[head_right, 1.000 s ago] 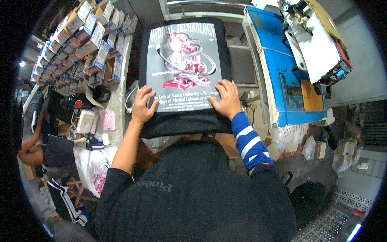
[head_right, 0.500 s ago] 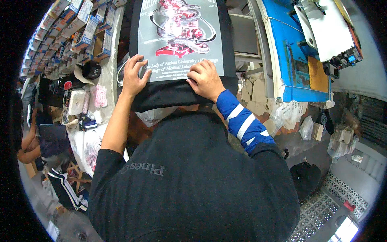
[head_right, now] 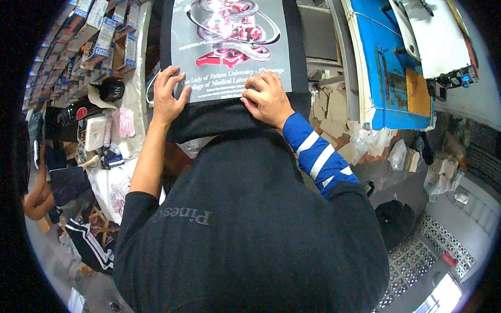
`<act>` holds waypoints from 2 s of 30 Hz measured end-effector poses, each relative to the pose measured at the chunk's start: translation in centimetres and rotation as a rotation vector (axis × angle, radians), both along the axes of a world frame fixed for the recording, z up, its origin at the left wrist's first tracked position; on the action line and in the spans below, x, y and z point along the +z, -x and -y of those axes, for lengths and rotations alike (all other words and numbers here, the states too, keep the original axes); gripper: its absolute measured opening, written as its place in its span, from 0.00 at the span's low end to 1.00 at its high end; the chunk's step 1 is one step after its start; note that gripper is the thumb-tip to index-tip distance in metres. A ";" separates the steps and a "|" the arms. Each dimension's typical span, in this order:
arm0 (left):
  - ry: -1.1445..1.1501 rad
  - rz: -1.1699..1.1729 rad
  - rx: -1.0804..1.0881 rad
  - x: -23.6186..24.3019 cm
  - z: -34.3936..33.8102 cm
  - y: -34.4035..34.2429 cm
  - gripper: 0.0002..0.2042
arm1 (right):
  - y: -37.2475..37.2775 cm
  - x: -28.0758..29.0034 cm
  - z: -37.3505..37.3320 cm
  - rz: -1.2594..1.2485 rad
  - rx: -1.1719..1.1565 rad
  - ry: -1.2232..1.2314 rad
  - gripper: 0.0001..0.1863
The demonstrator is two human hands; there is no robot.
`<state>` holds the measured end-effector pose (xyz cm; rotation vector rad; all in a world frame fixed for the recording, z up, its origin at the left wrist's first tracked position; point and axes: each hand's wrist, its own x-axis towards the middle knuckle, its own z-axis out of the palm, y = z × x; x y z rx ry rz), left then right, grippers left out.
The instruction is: The person places a black t-shirt on a heat press, aligns a printed transfer sheet on the back, and operates the press. They repeat the process for a second t-shirt, handling the garments and transfer sheets by hand.
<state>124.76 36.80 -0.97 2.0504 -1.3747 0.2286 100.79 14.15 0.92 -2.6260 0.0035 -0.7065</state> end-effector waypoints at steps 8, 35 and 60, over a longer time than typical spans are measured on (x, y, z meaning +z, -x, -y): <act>-0.006 0.008 0.006 0.2 0.1 0.1 0.18 | -0.2 -0.4 -0.3 -0.013 -0.023 0.002 0.10; -0.015 0.025 0.009 -0.2 0.0 0.0 0.18 | 4.8 -2.4 4.6 -0.048 -0.432 -0.006 0.18; -0.099 -0.045 -0.009 0.9 0.2 -0.4 0.24 | 4.6 -1.6 5.0 -0.098 -0.400 -0.013 0.19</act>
